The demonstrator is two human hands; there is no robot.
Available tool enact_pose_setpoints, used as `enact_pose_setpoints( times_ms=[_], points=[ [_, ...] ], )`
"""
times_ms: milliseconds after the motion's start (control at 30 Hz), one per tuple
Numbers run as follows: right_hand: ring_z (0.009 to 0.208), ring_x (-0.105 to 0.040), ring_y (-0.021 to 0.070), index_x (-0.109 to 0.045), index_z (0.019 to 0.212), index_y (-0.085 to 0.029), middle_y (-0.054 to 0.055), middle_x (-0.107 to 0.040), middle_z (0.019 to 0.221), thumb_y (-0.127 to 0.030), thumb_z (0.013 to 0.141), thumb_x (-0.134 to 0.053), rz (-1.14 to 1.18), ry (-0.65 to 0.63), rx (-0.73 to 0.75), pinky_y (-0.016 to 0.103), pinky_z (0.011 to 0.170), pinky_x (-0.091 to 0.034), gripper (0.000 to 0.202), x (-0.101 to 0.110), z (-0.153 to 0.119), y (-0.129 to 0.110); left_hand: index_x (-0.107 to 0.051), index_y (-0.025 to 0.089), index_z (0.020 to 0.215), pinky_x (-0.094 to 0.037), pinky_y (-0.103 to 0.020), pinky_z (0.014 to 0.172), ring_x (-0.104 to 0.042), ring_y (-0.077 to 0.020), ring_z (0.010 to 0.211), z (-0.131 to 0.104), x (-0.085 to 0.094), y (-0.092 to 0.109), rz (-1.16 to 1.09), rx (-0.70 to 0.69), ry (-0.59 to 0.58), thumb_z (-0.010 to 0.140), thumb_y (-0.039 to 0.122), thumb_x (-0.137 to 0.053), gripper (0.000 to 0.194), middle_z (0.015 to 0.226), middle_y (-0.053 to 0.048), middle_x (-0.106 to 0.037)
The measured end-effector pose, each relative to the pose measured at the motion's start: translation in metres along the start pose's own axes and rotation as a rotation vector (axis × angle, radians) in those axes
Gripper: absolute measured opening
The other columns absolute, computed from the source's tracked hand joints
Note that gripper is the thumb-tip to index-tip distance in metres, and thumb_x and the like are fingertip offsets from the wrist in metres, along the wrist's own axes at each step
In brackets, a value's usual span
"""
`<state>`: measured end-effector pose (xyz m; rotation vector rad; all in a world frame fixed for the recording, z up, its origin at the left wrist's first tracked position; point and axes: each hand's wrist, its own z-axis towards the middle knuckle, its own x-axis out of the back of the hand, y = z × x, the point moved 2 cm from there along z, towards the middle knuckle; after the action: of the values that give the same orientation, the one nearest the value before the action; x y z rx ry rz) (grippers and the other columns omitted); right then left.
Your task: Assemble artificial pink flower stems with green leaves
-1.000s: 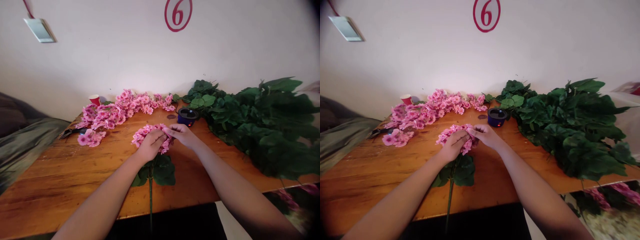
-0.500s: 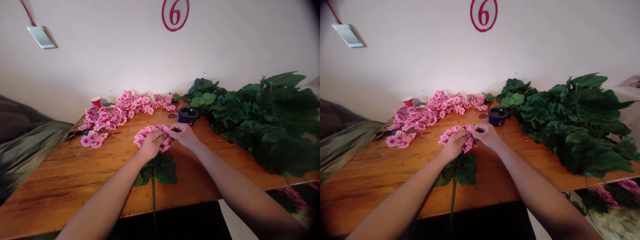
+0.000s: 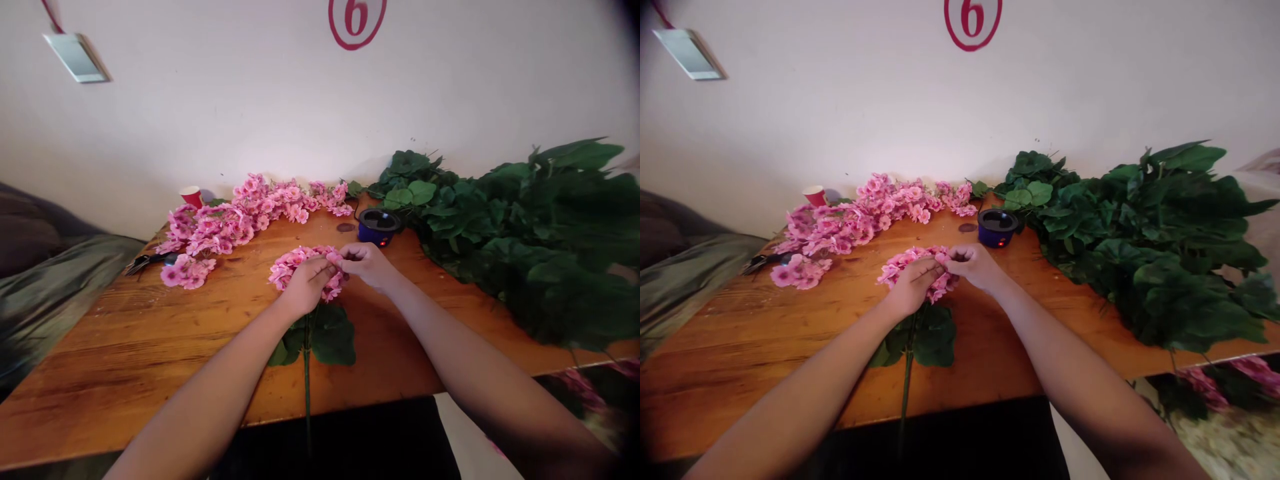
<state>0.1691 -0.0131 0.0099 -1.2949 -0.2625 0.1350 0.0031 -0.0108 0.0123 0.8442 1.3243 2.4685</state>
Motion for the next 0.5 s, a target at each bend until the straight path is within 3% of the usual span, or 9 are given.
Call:
enact_pose_setpoints(
  times_ms=[233,367,500],
  points=[
    [0.05,-0.06,0.0109,-0.063,0.07,-0.017,-0.001,-0.064,0.059,-0.042,0.081,-0.072,-0.062,-0.001,0.017,0.022,0.05,-0.046,0.028,0.002,0.002,-0.002,-0.046,0.017,0.065,-0.035,-0.027,0.067,-0.046,-0.0136,0.07,0.002,0.003,-0.002,0.08,0.012,0.035,0.095,0.027,-0.047,0.032,0.071,0.0,-0.048],
    [0.053,-0.059,0.0106,-0.066,0.076,-0.016,-0.001,-0.065,0.062,-0.042,0.08,-0.073,-0.111,0.048,0.036,0.022,0.051,-0.043,0.027,0.007,0.001,-0.007,-0.05,0.017,0.068,-0.035,-0.027,0.067,-0.046,-0.0136,0.071,0.003,0.005,0.001,0.087,0.025,0.011,0.096,0.03,-0.047,0.031,0.072,0.0,-0.049],
    [0.053,-0.058,0.0099,-0.067,0.071,-0.015,0.0,-0.064,0.061,-0.043,0.078,-0.075,-0.097,0.001,0.013,0.022,0.051,-0.042,0.03,0.011,0.002,-0.007,-0.054,0.017,0.069,-0.037,-0.027,0.069,-0.049,-0.0141,0.072,0.003,0.005,0.003,0.11,0.013,-0.029,0.096,0.033,-0.048,0.032,0.073,-0.001,-0.052]
  ],
)
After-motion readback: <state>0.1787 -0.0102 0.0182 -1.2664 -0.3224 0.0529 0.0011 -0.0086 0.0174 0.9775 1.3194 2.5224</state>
